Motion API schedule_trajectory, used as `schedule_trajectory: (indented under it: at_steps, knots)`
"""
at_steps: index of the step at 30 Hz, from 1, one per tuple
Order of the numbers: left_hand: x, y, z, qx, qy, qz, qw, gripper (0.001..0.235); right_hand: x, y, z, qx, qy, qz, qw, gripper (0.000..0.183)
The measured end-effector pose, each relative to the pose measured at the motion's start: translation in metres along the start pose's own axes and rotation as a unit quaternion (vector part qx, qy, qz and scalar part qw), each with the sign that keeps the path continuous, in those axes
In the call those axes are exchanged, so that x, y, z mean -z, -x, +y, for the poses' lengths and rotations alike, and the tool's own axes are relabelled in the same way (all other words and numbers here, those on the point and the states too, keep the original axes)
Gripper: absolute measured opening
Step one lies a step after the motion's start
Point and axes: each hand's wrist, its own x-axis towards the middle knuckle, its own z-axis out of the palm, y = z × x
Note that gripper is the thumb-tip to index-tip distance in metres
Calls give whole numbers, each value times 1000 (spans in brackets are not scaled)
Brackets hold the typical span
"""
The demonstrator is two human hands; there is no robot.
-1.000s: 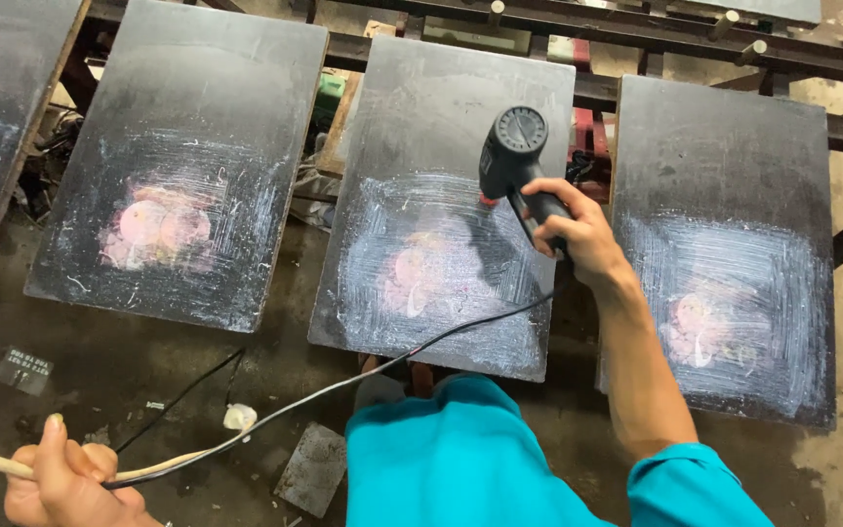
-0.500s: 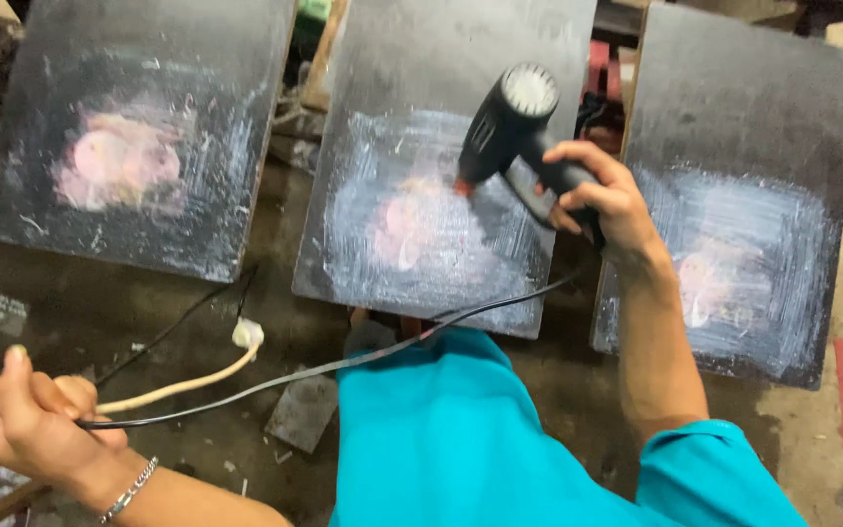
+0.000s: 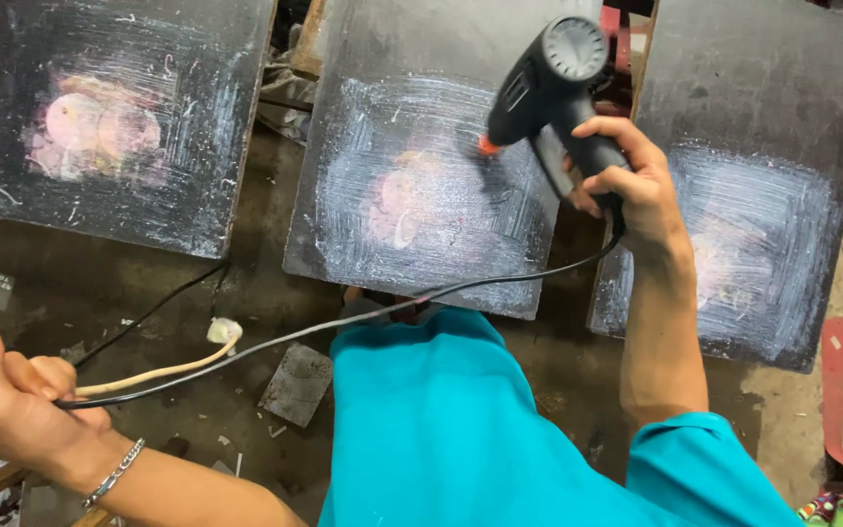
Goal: Using a handheld heat gun to dry ink on multiple printing boards in a screen printing facility.
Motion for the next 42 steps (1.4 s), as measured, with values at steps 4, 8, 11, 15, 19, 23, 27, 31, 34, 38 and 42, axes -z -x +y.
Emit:
schedule_trajectory:
  at_steps: [4,8,11,15,19,23,27,31,34,38,42]
  knots:
    - [2,-4,-8,-3,-7,-7,1000,54,-2,0,2,-9,-2,-34,999,50]
    - [5,-2,-6,1,-10,3,1000,57,-15,0,-6,5,32,-21,999,47]
    - [7,-2,-6,15,-5,8,1000,58,-18,-1,-9,6,45,-29,999,45]
    - [11,-4,-7,26,13,19,999,57,-22,-8,-5,13,44,-23,999,50]
    - [9,-3,-5,19,17,2,1000,55,-21,-14,1,46,40,-60,996,48]
    - [5,-2,-2,11,8,-4,1000,49,-22,-16,2,51,49,-60,996,47]
    - [5,-1,-3,8,0,-7,1000,46,-18,-12,0,53,56,-61,995,46]
    - [6,-4,-5,0,3,0,1000,49,-19,-6,-5,45,72,-25,996,48]
    - [17,-9,-21,9,4,24,1000,60,-17,-5,-4,48,71,-15,996,48]
    - [4,-10,-10,-4,-9,0,1000,45,-16,-4,-3,54,94,7,994,49]
    - [6,-18,-23,1,31,-21,999,50,-14,-7,3,57,83,14,995,50]
